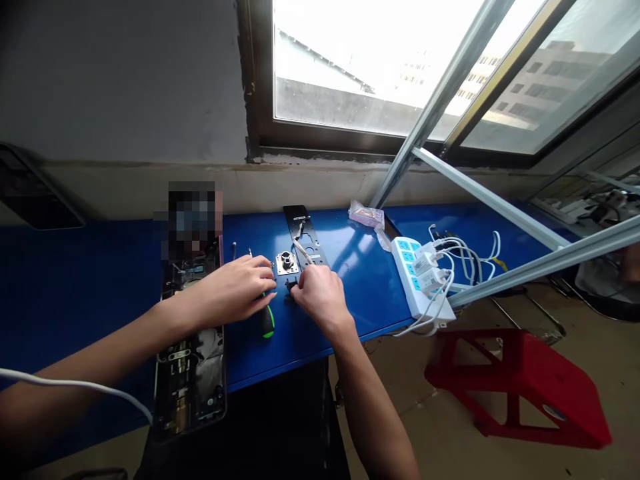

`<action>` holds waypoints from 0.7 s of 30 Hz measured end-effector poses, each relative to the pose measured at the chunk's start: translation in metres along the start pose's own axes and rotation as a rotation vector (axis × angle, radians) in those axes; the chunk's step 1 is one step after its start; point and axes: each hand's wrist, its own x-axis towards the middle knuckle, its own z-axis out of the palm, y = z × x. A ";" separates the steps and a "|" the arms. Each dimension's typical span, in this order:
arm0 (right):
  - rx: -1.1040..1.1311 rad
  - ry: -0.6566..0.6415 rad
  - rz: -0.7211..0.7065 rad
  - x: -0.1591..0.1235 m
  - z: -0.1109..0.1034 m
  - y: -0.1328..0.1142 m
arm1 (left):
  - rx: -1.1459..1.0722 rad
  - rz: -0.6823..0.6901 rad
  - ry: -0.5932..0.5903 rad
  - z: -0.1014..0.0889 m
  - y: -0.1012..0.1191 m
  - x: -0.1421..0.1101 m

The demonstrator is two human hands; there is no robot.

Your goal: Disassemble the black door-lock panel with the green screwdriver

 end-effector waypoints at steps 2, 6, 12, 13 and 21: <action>-0.005 -0.008 -0.005 0.000 0.001 0.000 | 0.006 -0.006 -0.007 0.000 0.000 0.000; -0.003 -0.007 0.005 -0.001 0.000 0.002 | 0.008 -0.013 -0.018 -0.005 -0.001 0.001; 0.012 0.031 0.022 0.000 -0.007 0.002 | -0.071 0.023 0.215 -0.016 -0.015 -0.012; 0.019 0.045 0.015 0.000 -0.009 0.000 | -0.075 0.024 0.287 -0.017 -0.019 -0.017; 0.179 0.125 -0.316 0.004 -0.023 -0.050 | -0.047 -0.205 0.678 -0.010 -0.054 -0.074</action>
